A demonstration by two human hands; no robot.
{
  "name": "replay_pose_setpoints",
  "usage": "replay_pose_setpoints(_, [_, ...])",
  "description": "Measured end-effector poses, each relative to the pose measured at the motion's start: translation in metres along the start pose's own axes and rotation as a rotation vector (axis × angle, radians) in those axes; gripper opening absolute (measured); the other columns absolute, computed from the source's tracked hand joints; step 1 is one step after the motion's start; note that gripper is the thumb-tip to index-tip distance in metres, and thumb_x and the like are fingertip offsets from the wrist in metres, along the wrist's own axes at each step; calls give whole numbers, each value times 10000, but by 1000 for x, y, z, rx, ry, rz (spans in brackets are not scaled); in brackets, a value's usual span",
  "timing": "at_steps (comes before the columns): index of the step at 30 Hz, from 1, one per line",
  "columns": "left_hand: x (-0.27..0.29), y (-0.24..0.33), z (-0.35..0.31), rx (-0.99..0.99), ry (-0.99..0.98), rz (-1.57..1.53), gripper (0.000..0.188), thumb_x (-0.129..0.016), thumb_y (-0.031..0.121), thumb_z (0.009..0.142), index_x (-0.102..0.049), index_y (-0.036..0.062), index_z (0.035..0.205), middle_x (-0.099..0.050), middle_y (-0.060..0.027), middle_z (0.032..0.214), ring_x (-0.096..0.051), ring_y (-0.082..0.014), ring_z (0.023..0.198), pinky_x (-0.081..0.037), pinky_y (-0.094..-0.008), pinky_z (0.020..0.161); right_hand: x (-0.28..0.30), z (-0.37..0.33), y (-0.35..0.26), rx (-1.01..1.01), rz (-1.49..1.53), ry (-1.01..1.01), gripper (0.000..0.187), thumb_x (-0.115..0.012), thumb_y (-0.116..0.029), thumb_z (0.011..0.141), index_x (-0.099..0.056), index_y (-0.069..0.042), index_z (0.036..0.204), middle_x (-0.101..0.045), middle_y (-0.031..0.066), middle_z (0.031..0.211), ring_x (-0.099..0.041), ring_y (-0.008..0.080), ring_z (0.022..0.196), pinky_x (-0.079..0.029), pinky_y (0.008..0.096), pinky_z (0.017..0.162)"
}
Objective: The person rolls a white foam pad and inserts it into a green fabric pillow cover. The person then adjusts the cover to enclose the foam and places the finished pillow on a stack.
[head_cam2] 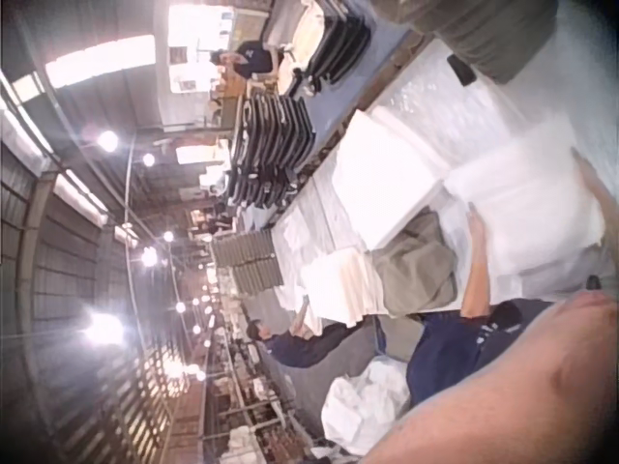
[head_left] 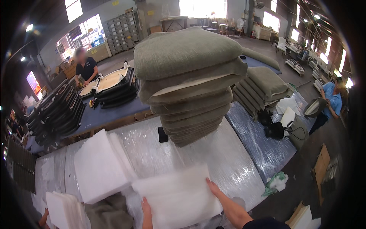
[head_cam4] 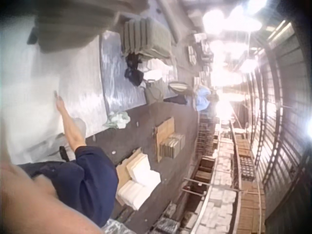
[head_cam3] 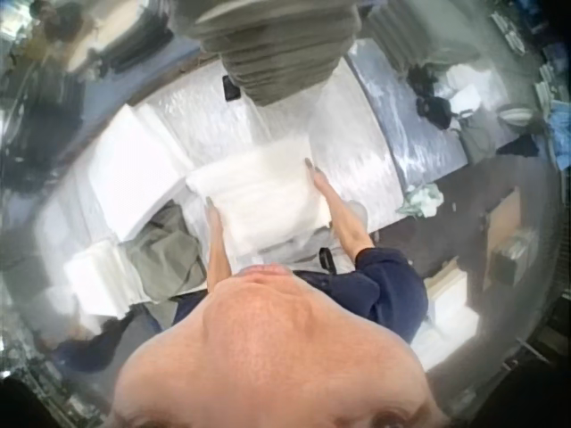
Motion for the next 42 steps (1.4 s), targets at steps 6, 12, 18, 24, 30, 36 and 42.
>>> replay_pose_setpoints(6, [94,24,-34,-287,-202,-384,893,-330,718,1059,-295,42,1642,-420,-108,1640,-439,-273,1469,-331,-410,1220,-11,-113,-102,83,377,-135,1072,-245,-839,996,-353,36,1606,-340,211,1675,-291,315,1563,-191,374,1283])
replay_pose_setpoints(12, [142,65,-104,-429,-205,-449,835,-260,736,1057,-281,163,1663,-350,-52,1686,-342,-253,1528,-277,-423,1245,-4,-171,-131,333,446,-52,956,-210,-753,1057,-422,23,1575,-464,179,1601,-395,280,1495,-253,401,1253])
replay_pose_setpoints(18, [159,-41,-65,-262,-197,-668,775,-337,662,1076,-262,166,1667,-349,-43,1674,-310,-247,1540,-278,-453,1252,-16,-144,-31,385,461,-58,689,-417,-560,1097,-580,10,1448,-644,143,1398,-549,256,1343,-383,371,1170])
replay_pose_setpoints(24, [133,-29,-64,-479,-415,-742,774,-554,575,1009,-412,73,1581,-558,-111,1471,-556,-282,1337,-463,-431,1142,20,-129,9,290,634,28,478,-471,-359,1100,-540,-49,1458,-626,90,1416,-573,223,1312,-418,406,1160])
replay_pose_setpoints(30, [172,-44,-19,-649,-496,-704,712,-363,572,1067,-547,5,1456,-621,-162,1397,-597,-307,1295,-467,-477,1149,7,-106,-10,419,307,-116,477,-460,-370,1106,-549,-42,1439,-631,107,1419,-591,237,1299,-438,408,1143])
replay_pose_setpoints(36, [152,29,-121,-529,-231,-584,477,-445,449,1112,-690,40,1113,-704,-74,971,-673,-188,881,-575,-363,841,45,-123,-32,548,407,-187,477,-449,-381,1111,-558,-34,1421,-636,125,1421,-609,250,1286,-458,411,1127])
replay_pose_setpoints(42, [160,-11,-84,-683,-245,-750,456,-504,447,1085,-695,33,1102,-720,-78,971,-695,-199,862,-589,-390,815,85,-211,-122,781,584,145,520,-375,-431,1125,-597,-26,1365,-640,159,1418,-607,283,1306,-452,421,1107])
Point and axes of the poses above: each hand's wrist, its own z-axis towards the middle knuckle, its own x-axis out of the back of the hand, y = z × x, the point moved 3 cm from there along z, towards the middle knuckle
